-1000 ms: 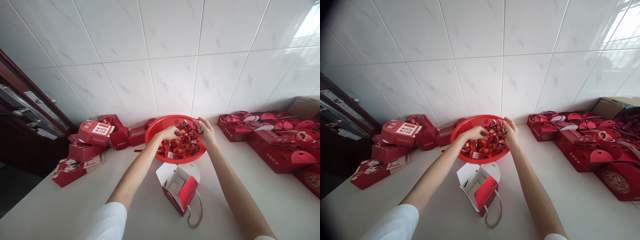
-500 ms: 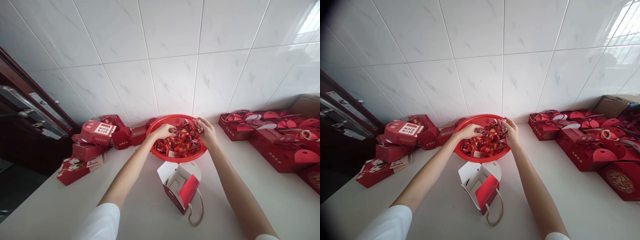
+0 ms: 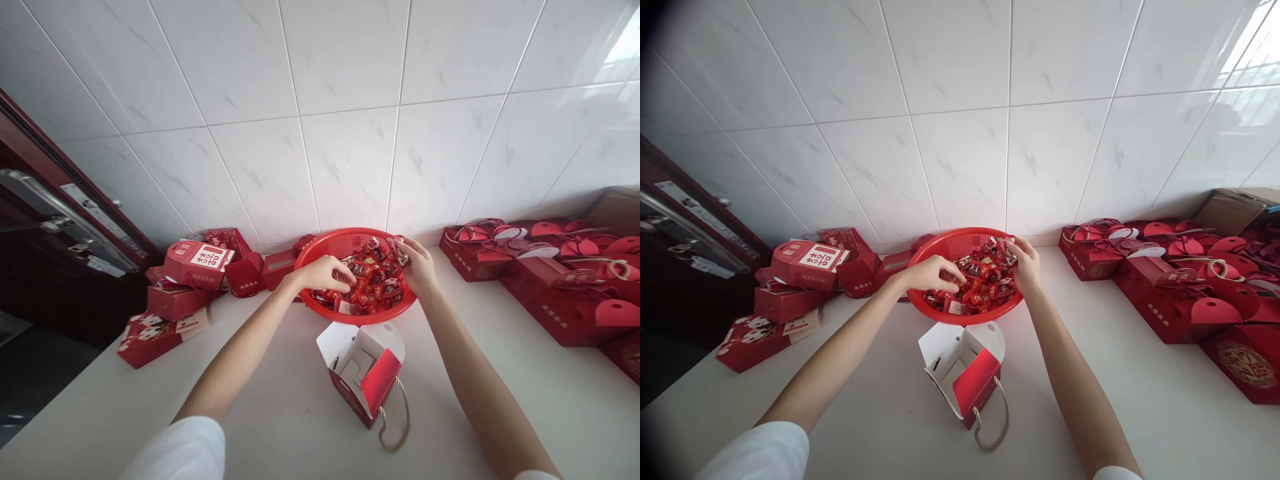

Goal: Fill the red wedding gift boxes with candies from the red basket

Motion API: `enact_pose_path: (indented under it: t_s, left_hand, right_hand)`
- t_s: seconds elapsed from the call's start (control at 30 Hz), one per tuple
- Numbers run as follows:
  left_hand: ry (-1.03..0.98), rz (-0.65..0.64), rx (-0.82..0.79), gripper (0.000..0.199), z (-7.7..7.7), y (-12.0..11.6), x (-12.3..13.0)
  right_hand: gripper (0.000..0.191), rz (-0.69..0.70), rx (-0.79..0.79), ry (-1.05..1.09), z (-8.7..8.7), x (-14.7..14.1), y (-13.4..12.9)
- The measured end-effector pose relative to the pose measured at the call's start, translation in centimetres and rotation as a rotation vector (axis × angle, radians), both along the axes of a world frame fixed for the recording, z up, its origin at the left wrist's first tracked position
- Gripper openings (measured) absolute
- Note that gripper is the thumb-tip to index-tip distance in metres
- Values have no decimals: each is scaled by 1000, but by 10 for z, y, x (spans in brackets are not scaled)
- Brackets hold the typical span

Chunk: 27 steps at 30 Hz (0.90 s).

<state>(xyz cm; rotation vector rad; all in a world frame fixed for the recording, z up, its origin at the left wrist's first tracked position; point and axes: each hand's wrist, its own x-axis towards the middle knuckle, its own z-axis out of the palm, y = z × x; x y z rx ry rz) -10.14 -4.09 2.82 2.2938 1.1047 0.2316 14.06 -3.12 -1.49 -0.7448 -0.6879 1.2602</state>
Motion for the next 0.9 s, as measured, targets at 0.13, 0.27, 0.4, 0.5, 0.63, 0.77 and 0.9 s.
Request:
enact_pose_path:
  t_s: [0.13,0.27,0.4,0.5,0.63,0.77,0.9]
  left_hand:
    - [381,-144,123,27,-5,-18,17]
    - [594,-145,335,24,-15,-20,34]
    - [672,-166,339,20,-17,-7,42]
    - [574,-85,277,15,-16,7,43]
    - [408,74,228,14,-19,20,40]
    - [317,118,218,23,-22,26,34]
    - [14,158,91,26,-25,29,27]
  right_hand:
    - [27,-3,2,4,2,-1,-1]
    - [28,-3,6,-2,3,-1,-3]
    - [30,-6,12,-26,2,-1,-2]
    - [32,2,23,-61,1,0,-2]
    - [34,7,16,-52,2,-2,-3]
    - [35,22,1,-39,5,-3,-6]
    - [35,62,9,-72,6,-2,-7]
